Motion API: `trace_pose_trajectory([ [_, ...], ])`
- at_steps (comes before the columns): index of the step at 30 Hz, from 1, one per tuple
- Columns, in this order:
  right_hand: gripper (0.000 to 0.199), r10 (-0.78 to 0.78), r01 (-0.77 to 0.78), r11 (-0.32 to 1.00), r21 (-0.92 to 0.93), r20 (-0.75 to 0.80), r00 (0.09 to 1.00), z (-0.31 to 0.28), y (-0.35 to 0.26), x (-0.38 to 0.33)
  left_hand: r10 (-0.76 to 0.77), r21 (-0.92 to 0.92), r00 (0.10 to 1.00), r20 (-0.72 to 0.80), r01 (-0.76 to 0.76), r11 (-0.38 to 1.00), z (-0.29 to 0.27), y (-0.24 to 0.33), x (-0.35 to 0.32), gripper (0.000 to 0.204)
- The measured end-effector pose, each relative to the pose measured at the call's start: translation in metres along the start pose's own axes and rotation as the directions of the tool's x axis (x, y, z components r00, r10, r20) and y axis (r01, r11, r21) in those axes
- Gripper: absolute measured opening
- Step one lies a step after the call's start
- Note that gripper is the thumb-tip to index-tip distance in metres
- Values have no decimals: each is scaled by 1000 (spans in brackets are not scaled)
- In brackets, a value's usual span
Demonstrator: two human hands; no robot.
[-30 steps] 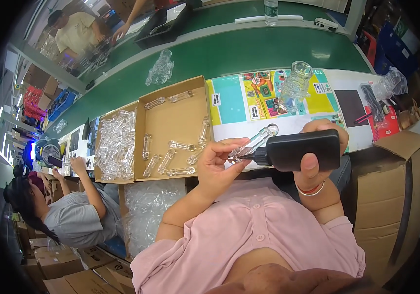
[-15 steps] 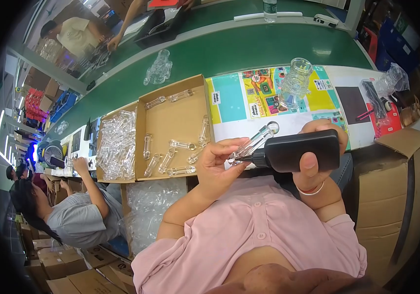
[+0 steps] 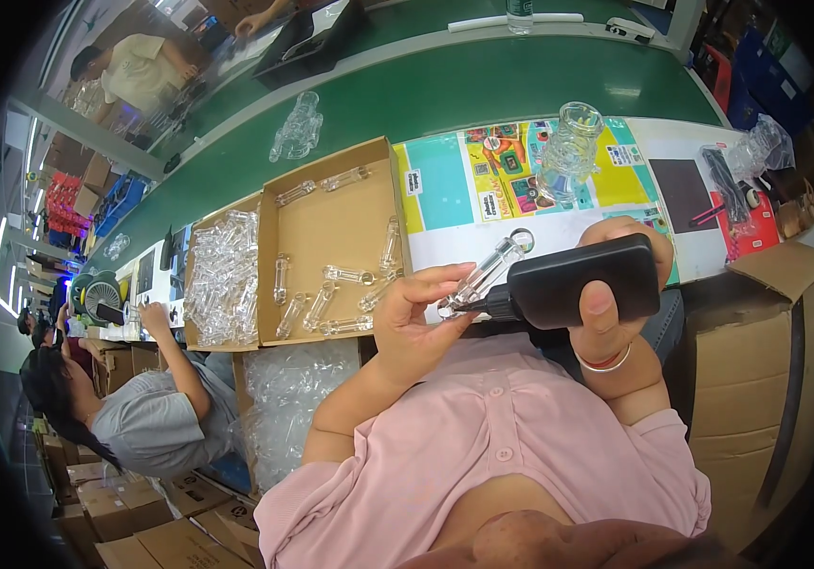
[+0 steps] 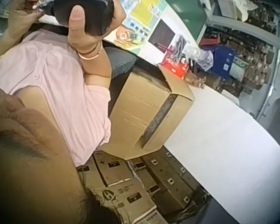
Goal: Inspecting glass jars, attaching components using a handheld tool, and packing them into boxes with bubble wrap.
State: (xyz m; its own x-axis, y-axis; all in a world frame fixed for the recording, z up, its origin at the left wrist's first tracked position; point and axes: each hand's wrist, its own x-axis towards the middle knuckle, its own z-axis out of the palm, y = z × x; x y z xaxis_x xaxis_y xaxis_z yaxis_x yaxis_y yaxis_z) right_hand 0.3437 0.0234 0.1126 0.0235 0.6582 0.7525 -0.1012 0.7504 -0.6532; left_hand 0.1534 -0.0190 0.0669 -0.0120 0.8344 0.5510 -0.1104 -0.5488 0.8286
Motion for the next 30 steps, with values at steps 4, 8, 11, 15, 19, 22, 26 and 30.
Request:
trace_pose_trajectory([
  [4,48,16,-16,998,59,3,1000,-1,1,2,26,59,1000,10,-27,998,-2,-2,0,36],
  [8,48,-1,-3,998,59,72,997,-4,-1,5,49,110,999,11,-49,993,-3,-1,0,36],
  [11,48,-17,12,999,43,104,994,-5,-3,6,10,159,999,36,-16,987,-5,1,-3,36],
  [15,50,-89,96,995,-24,193,977,-10,-11,7,71,225,997,13,-72,972,-3,2,1,37],
  [19,51,-197,223,972,-67,278,940,-13,-20,8,82,328,996,21,-84,941,-4,3,3,37],
  [22,51,-245,243,969,52,355,902,-15,-23,5,75,363,997,17,-76,929,-4,4,3,37],
  [26,59,-202,227,974,-24,366,908,-16,-34,-9,44,332,999,13,-46,942,-4,2,1,38],
  [30,59,-281,267,959,95,438,854,-21,-32,-9,-77,202,997,15,72,977,-4,6,2,38],
])
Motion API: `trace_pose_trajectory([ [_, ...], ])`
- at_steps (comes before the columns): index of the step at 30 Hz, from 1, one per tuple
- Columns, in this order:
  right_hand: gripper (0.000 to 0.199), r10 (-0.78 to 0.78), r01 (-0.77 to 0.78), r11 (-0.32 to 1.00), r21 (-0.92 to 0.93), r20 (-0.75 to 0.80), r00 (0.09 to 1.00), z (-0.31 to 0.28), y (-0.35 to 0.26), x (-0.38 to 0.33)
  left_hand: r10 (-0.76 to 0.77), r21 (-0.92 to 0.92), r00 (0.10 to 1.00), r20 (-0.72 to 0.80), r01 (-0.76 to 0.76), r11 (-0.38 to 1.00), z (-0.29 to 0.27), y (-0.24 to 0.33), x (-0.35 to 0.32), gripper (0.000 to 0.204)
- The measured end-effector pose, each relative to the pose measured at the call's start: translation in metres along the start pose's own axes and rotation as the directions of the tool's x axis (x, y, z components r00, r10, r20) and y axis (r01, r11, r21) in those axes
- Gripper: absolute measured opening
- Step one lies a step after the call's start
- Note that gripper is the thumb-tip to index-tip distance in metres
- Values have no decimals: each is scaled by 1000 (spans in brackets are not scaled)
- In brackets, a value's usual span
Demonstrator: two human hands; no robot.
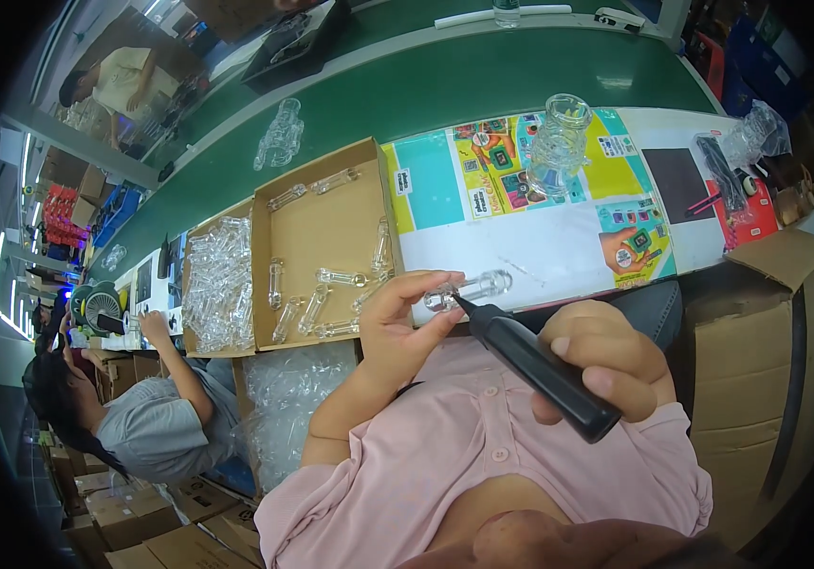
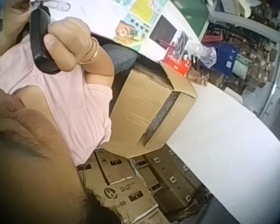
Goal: Inspecting glass jars, attaching components using a handheld tool, and packing them into boxes with bubble wrap.
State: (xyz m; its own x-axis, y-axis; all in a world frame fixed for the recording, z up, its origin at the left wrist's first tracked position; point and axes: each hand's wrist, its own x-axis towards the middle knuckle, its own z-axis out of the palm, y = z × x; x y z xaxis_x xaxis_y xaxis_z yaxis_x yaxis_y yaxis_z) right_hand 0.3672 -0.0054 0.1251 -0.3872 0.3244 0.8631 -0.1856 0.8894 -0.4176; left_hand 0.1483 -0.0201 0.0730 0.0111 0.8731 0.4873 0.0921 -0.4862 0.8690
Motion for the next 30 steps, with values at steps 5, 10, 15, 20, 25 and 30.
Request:
trace_pose_trajectory([
  [5,58,-79,82,997,9,-189,979,9,10,-4,-380,-388,917,117,395,833,-1,14,-4,40],
  [10,57,-92,105,994,31,-276,957,12,15,-7,-378,-515,888,261,459,723,-5,14,-4,38],
  [15,56,-316,324,946,0,-224,922,15,27,-7,-379,-529,885,271,466,709,-5,12,-5,38],
  [20,37,-512,508,858,-72,-191,838,21,35,-1,-388,-490,902,189,429,759,-1,17,-2,34],
  [25,37,-533,529,845,-80,-209,820,26,36,-2,-314,-382,945,91,324,865,-1,14,-2,35],
  [30,36,-475,471,880,-63,-132,870,14,27,3,-29,-78,1000,9,30,997,-4,7,0,36],
])
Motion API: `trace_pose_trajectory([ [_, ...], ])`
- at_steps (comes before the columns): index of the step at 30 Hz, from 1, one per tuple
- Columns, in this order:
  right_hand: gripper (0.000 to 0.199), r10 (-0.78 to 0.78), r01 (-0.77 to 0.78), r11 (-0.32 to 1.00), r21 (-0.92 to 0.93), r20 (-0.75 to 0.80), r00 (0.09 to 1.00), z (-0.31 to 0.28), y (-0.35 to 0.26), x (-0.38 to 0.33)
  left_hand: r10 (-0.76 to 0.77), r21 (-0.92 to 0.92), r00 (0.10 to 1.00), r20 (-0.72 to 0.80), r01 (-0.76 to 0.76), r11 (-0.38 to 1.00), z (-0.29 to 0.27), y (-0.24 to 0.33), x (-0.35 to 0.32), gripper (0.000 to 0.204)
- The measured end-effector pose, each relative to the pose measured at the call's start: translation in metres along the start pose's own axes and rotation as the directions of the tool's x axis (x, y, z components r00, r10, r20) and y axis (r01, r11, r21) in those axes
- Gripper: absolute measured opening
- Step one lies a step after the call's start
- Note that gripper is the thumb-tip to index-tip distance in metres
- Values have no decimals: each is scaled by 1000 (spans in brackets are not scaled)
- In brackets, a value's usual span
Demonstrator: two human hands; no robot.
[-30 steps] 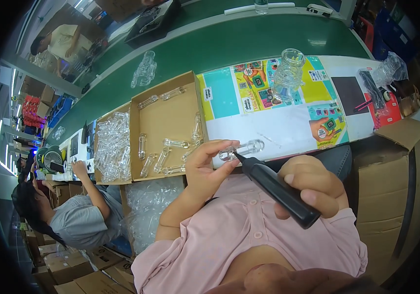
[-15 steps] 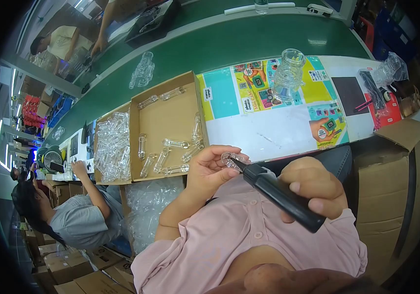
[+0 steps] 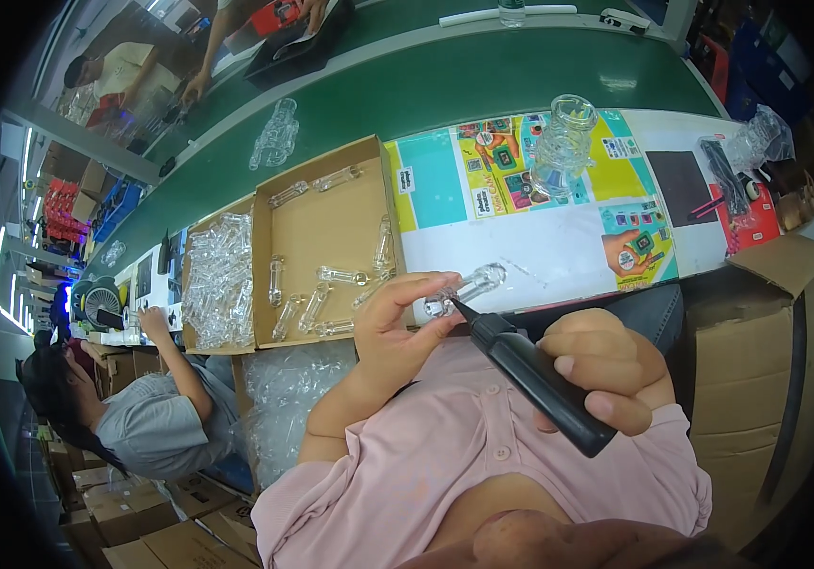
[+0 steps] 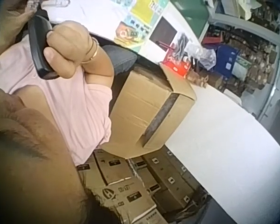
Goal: Inspecting glass jars, attaching components using a handheld tool, and packing them into boxes with bubble wrap.
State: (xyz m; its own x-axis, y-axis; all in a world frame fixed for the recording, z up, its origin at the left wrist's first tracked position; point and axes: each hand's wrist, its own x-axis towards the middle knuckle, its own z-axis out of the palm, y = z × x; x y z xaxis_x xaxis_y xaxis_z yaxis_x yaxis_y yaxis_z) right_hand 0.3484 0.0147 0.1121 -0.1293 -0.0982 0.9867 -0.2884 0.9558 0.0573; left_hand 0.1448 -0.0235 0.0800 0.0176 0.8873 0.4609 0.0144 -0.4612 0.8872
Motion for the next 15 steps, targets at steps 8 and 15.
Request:
trace_pose_trajectory([
  [8,59,582,-585,808,77,56,811,-15,-15,2,100,253,993,-59,-81,964,1,-2,2,35],
  [15,40,809,-754,512,410,-525,264,6,28,-20,-111,109,990,-83,120,987,4,-21,4,41],
])
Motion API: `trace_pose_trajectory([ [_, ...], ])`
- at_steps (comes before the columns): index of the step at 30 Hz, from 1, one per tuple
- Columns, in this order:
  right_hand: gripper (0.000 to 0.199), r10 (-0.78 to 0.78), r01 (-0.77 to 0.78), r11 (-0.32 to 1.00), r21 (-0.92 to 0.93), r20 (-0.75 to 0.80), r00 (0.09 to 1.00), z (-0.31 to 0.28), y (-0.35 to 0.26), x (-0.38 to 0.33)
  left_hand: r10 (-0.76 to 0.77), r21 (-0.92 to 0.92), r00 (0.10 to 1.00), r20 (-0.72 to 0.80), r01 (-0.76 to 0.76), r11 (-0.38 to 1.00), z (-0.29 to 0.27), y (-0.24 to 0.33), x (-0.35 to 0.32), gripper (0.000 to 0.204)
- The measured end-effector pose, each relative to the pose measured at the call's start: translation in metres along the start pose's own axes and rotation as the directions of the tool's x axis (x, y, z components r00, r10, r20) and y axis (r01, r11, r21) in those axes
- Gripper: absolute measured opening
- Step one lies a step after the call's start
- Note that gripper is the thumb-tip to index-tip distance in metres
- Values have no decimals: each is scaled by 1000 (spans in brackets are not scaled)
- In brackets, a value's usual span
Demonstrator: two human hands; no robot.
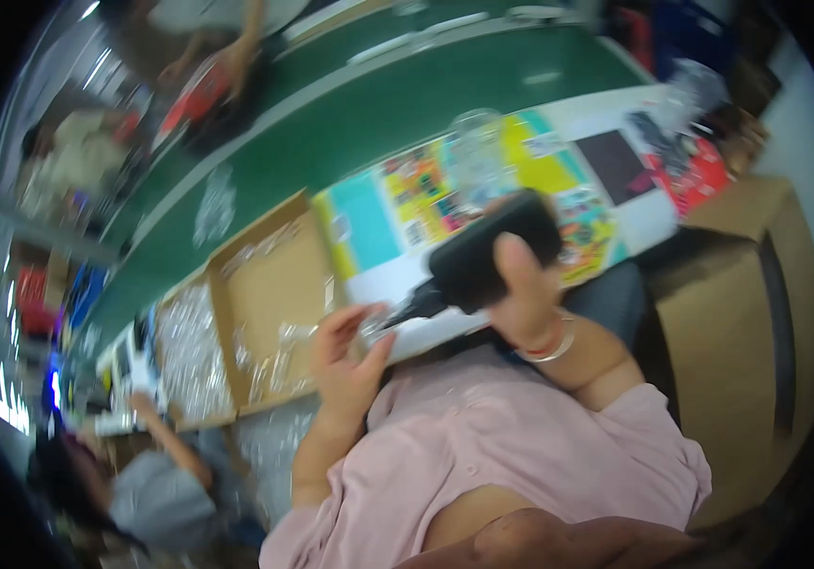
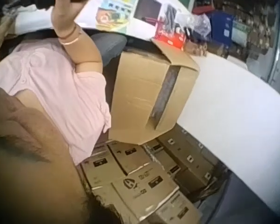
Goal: Inspecting glass jars, attaching components using a handheld tool, and packing them into boxes with bubble wrap.
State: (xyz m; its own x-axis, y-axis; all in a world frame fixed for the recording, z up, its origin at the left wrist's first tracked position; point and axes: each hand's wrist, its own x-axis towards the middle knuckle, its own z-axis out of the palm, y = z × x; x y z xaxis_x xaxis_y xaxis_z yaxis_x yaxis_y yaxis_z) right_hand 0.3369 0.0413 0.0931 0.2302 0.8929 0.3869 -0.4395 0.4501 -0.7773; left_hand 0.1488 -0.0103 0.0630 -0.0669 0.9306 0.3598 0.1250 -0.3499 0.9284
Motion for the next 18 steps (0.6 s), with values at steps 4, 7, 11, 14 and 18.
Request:
trace_pose_trajectory([
  [4,26,357,-240,794,559,-110,928,-10,20,19,-247,3,968,52,247,969,-15,-21,39,36],
  [7,23,404,-235,730,642,-126,906,-31,22,26,-310,-37,943,122,317,948,-22,-50,96,30],
  [11,21,361,-144,739,658,-206,909,-40,17,34,-386,167,914,123,365,916,-23,-104,161,23],
  [14,21,333,-124,734,667,-194,923,-50,18,38,-308,396,947,86,251,883,-10,-138,190,27],
  [18,21,315,-93,708,700,-195,929,-55,14,45,-283,627,951,126,145,765,-3,-163,207,32],
])
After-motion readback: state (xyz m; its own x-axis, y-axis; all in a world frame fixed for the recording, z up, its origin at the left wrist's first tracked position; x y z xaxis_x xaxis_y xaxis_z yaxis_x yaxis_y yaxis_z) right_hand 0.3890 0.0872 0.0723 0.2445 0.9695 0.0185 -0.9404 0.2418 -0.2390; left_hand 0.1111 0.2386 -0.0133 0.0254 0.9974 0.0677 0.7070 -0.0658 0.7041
